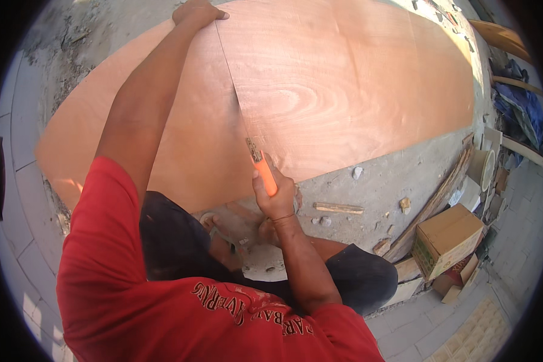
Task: The person measures a sheet of plywood with a tape measure, marks it with a pencil using a straight edge, and then saws the plywood along the marked line with a handsaw.
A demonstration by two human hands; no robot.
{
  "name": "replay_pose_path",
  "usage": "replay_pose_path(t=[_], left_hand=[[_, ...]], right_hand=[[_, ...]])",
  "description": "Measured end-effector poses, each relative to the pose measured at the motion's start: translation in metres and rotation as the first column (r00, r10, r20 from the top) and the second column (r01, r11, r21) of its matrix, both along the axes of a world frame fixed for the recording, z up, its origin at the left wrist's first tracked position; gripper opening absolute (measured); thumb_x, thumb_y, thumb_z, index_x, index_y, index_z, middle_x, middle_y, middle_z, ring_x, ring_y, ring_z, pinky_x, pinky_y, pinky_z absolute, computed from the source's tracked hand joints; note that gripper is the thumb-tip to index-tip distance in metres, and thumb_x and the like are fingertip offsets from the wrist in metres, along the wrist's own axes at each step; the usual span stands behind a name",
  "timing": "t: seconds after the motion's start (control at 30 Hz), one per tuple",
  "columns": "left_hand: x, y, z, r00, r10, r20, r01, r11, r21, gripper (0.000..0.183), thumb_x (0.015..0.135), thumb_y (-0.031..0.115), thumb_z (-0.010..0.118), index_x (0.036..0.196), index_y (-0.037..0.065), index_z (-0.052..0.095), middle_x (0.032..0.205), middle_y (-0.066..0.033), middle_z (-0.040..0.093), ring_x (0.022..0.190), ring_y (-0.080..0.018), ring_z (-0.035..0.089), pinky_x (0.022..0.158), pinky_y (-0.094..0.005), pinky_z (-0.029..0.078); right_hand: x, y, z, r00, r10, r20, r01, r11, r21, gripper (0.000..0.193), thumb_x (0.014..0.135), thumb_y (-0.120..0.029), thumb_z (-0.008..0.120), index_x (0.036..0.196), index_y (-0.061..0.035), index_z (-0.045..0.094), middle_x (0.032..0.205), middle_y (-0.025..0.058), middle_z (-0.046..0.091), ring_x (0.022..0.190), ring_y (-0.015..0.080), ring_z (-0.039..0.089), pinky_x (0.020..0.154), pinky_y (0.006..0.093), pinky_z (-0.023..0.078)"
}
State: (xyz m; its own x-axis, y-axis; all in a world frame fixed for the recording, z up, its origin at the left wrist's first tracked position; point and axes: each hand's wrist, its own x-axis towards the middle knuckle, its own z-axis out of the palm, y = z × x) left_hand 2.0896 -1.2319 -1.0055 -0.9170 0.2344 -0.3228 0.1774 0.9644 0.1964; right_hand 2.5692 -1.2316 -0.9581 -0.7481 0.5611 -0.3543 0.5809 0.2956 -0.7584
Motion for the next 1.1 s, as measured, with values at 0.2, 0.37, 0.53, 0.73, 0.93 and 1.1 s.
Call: replay_pose_path(t=[0.2, 0.37, 0.53, 0.73, 0.93, 1.1], left_hand=[[0.046, -0.067, -0.029, 0.998, 0.047, 0.04, -0.043, 0.995, -0.094, 0.068, 0.073, 0.062, 0.086, 0.118, 0.012, 0.078, 0.121, -0.0092, 0.076, 0.112, -0.0254, 0.073, 0.088, -0.0385, 0.058], [0.043, -0.033, -0.013, 1.0, 0.011, 0.023, -0.01, 1.0, -0.015, 0.065, 0.075, 0.062, 0.085, 0.116, 0.012, 0.078, 0.119, -0.0108, 0.076, 0.112, -0.0256, 0.072, 0.089, -0.0395, 0.058], [0.012, -0.035, 0.005, 0.998, 0.069, -0.012, -0.069, 0.997, -0.018, 0.063, 0.076, 0.061, 0.084, 0.115, 0.011, 0.079, 0.119, -0.011, 0.077, 0.111, -0.0248, 0.073, 0.089, -0.0399, 0.058], [0.002, -0.007, -0.007, 0.994, -0.102, -0.036, 0.102, 0.995, -0.015, 0.057, 0.081, 0.06, 0.077, 0.117, 0.015, 0.076, 0.116, -0.0064, 0.077, 0.11, -0.0256, 0.072, 0.088, -0.0447, 0.055], [-0.013, -0.023, -0.019, 0.884, -0.454, -0.11, 0.454, 0.891, -0.033, 0.044, 0.091, 0.055, 0.068, 0.107, 0.014, 0.073, 0.106, -0.0111, 0.075, 0.105, -0.0329, 0.07, 0.085, -0.0473, 0.054], [-0.026, -0.012, 0.0, 0.745, -0.653, -0.139, 0.655, 0.755, -0.037, 0.046, 0.097, 0.053, 0.062, 0.108, 0.01, 0.071, 0.106, -0.0156, 0.073, 0.103, -0.0368, 0.068, 0.087, -0.0492, 0.053]], right_hand=[[0.113, -0.076, 0.042, 0.989, -0.065, -0.136, 0.085, 0.985, 0.149, 0.037, 0.101, -0.027, 0.064, 0.124, 0.0014, 0.069, 0.092, 0.0155, 0.076, 0.082, 0.0171, 0.069, 0.075, 0.0341, 0.055], [0.072, -0.021, -0.003, 0.999, 0.051, 0.004, -0.05, 0.996, -0.069, 0.047, 0.098, -0.024, 0.066, 0.139, -0.0007, 0.063, 0.102, 0.0206, 0.077, 0.092, 0.0258, 0.077, 0.081, 0.0356, 0.058], [0.099, -0.024, 0.037, 0.984, 0.134, -0.115, -0.132, 0.991, 0.024, 0.047, 0.099, -0.024, 0.065, 0.139, -0.001, 0.063, 0.11, 0.0238, 0.075, 0.1, 0.0301, 0.077, 0.089, 0.038, 0.057], [0.044, -0.005, -0.023, 0.991, 0.121, 0.064, -0.117, 0.991, -0.062, 0.04, 0.1, -0.028, 0.063, 0.129, -0.0021, 0.069, 0.108, 0.0265, 0.074, 0.097, 0.0346, 0.075, 0.091, 0.0388, 0.056], [0.056, 0.009, -0.025, 0.984, 0.127, -0.123, -0.125, 0.992, 0.025, 0.038, 0.097, -0.025, 0.067, 0.125, -0.0008, 0.069, 0.088, 0.0184, 0.074, 0.07, 0.0321, 0.071, 0.067, 0.0392, 0.054], [0.046, 0.024, -0.009, 0.987, 0.085, -0.137, -0.087, 0.996, -0.009, 0.044, 0.096, -0.024, 0.066, 0.134, -0.0016, 0.064, 0.089, 0.0196, 0.074, 0.082, 0.0371, 0.072, 0.076, 0.0418, 0.053]])
